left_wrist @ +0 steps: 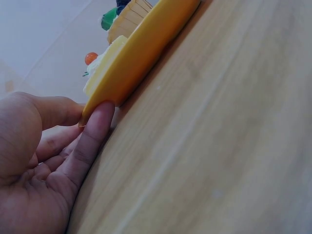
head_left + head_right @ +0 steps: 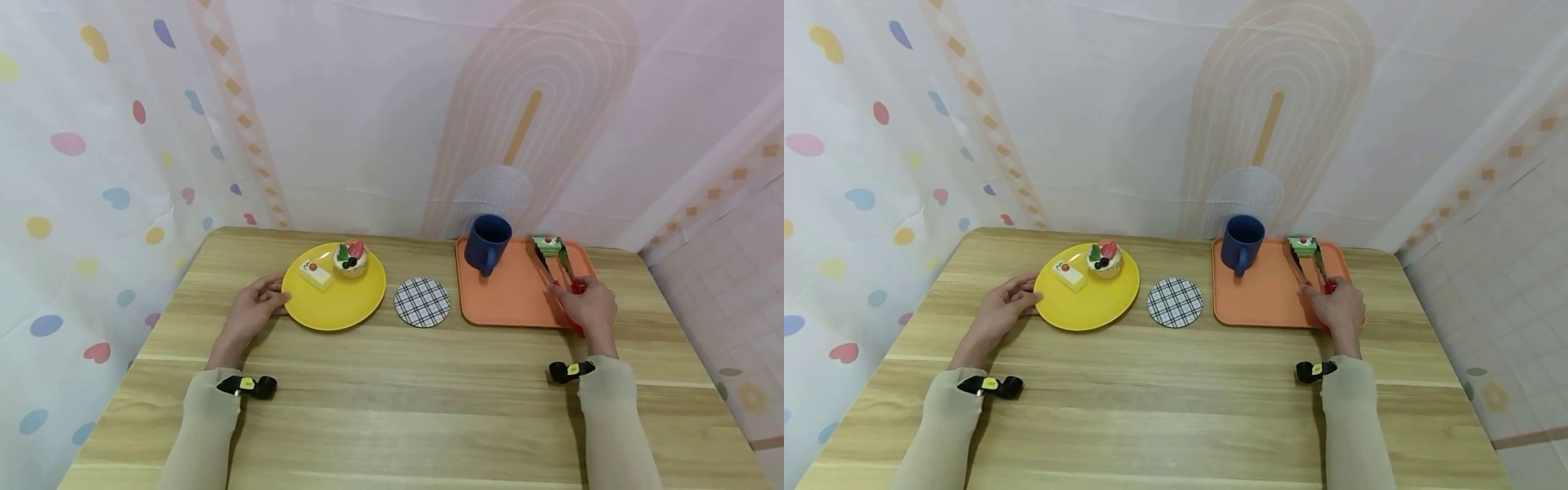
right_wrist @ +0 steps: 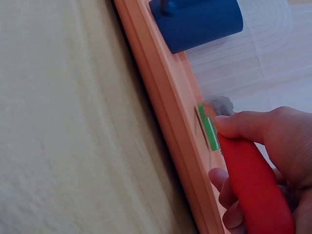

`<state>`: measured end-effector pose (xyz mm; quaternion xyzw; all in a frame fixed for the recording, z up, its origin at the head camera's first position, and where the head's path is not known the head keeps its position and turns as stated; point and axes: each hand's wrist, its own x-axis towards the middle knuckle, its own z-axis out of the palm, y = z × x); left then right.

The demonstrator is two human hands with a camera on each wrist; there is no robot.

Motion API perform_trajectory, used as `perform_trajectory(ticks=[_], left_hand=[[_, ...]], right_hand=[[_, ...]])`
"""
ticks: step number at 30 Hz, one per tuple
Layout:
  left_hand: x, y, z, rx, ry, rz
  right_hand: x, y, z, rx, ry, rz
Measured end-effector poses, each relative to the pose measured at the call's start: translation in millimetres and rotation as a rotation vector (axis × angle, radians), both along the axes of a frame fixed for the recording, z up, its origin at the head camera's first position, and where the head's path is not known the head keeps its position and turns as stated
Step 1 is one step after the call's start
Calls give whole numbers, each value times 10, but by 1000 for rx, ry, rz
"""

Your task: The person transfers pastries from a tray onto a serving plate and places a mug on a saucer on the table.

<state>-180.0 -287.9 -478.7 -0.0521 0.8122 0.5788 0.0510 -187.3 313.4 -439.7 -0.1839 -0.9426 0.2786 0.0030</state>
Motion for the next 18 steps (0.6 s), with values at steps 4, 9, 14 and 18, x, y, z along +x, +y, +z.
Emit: perform_trajectory(ticks=[4, 9, 14, 18], left_hand=[[-15, -14, -9, 9, 3, -7], [-28, -17, -6, 10, -3, -5], [-23, -14, 4, 14, -1, -4], [-2, -7, 18, 17, 7, -7]], right_hand=[[16, -9, 39, 1, 2, 21], [64, -34, 101, -30, 8, 23], [94, -66, 145, -47, 27, 25], [100, -91, 169, -44, 48, 32]])
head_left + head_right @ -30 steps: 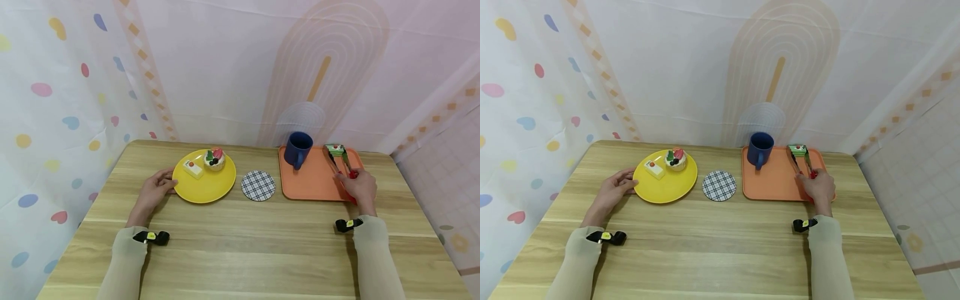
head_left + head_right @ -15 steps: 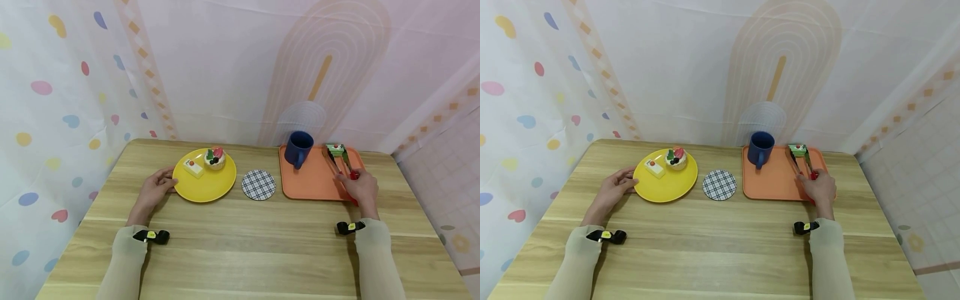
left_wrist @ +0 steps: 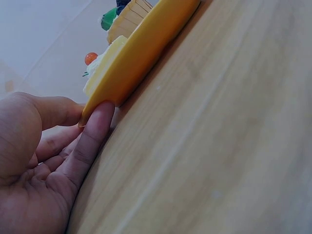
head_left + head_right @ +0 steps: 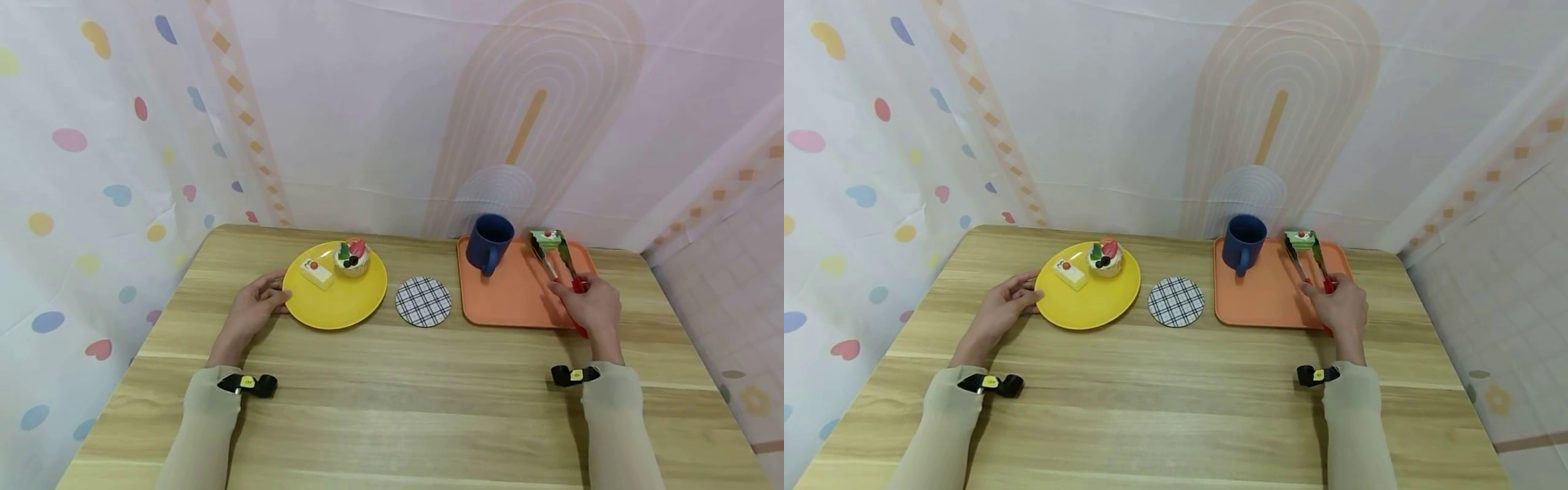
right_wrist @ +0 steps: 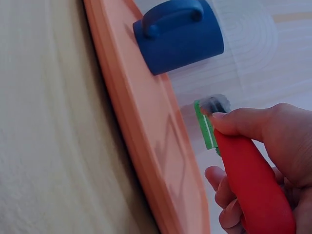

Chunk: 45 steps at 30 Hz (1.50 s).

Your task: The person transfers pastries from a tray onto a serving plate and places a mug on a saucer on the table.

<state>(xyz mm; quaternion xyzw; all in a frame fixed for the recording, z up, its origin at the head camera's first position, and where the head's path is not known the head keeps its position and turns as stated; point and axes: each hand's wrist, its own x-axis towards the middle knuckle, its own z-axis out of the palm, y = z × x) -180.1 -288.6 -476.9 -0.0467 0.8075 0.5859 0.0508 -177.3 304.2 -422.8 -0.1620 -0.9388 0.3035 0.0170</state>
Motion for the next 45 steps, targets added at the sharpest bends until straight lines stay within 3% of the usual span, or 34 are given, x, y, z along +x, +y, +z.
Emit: perform_trajectory(ticks=[20, 30, 45], left_hand=[[-41, -13, -45, -15, -22, 9], [-18, 6, -2, -18, -19, 6], [-5, 5, 14, -14, -18, 3]], right_hand=[[75, -102, 179, 22, 97, 25], [91, -165, 283, 61, 161, 38], [127, -349, 421, 34, 207, 89]])
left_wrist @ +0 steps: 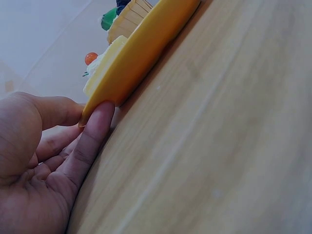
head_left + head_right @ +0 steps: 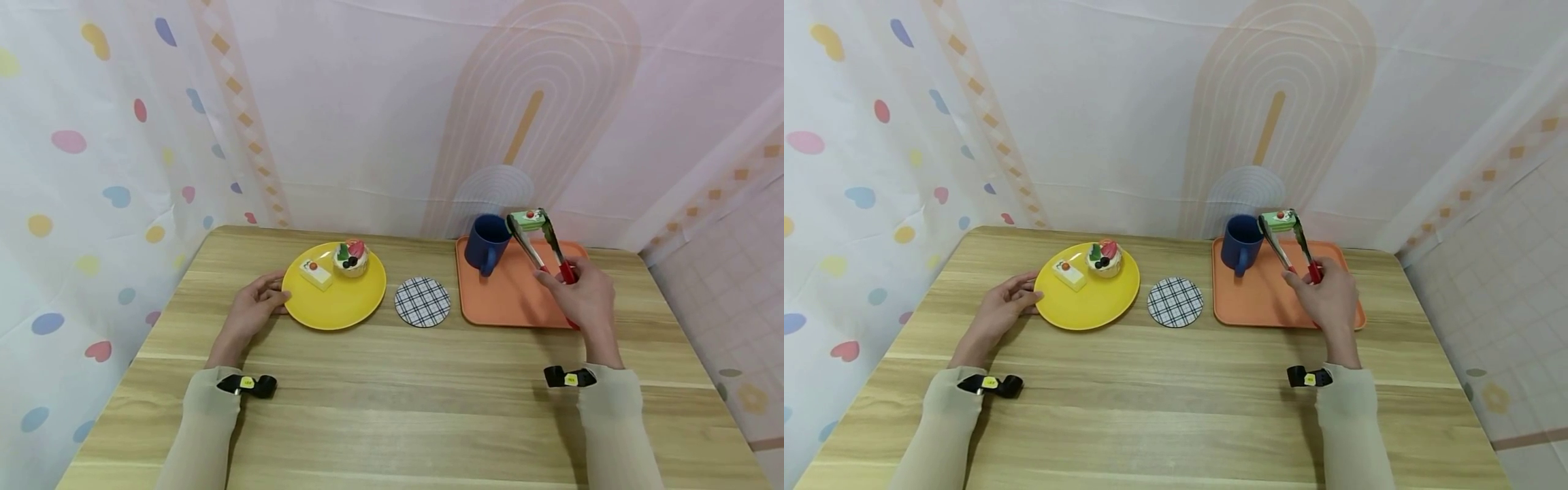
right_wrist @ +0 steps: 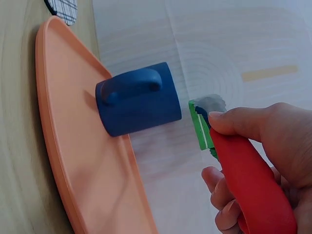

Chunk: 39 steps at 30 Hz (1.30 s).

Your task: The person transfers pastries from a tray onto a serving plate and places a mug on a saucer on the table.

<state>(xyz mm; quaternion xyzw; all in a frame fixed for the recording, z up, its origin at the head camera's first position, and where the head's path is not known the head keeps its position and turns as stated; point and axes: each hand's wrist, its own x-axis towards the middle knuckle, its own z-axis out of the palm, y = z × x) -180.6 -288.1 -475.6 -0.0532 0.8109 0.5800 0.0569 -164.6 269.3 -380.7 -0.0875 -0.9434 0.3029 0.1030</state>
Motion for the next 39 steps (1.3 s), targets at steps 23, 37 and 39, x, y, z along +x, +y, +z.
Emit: perform_trajectory(ticks=[23, 37, 39], left_hand=[[-3, -20, -22, 16, 10, -2], [-3, -17, -25, 13, 12, 0], [1, -14, -22, 10, 13, 3]], right_hand=[[38, -223, 13, 1, -6, 57], [64, -322, 12, -2, 46, 91], [63, -338, 8, 3, 53, 101]])
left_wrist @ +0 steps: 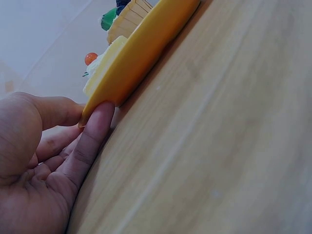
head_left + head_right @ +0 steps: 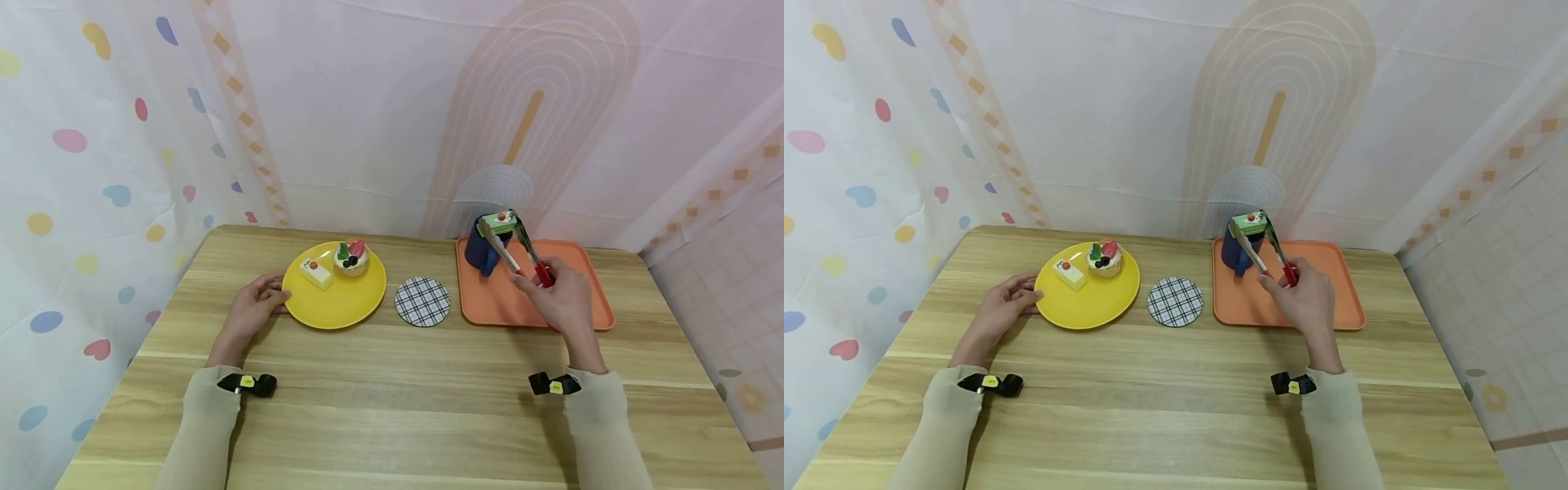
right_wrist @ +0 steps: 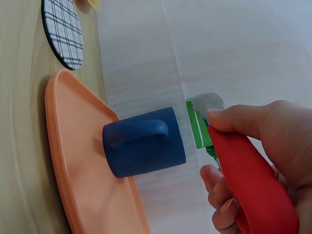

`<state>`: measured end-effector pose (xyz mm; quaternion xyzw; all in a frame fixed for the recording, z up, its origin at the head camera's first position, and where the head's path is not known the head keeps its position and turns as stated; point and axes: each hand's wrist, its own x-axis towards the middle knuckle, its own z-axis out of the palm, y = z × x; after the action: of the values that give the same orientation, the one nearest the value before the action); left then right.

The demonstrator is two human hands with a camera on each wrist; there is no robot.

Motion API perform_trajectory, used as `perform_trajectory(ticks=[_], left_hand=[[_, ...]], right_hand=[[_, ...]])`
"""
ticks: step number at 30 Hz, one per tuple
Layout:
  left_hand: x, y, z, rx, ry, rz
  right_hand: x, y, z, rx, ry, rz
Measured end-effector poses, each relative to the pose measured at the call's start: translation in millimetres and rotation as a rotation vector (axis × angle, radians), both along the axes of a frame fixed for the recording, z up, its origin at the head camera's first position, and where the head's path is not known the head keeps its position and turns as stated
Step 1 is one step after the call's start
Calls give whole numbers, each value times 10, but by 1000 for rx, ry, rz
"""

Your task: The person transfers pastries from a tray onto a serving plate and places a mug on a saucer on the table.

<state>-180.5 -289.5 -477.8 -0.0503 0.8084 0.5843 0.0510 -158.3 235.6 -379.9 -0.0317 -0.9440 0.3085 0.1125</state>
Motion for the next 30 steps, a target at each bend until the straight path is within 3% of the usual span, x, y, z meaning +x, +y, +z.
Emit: perform_trajectory(ticks=[13, 30], left_hand=[[-1, 10, -8, -21, -4, 9], [-22, 5, -22, -41, -9, 11]], right_hand=[[5, -98, 10, -30, -38, 38], [37, -241, -55, -37, -19, 75]])
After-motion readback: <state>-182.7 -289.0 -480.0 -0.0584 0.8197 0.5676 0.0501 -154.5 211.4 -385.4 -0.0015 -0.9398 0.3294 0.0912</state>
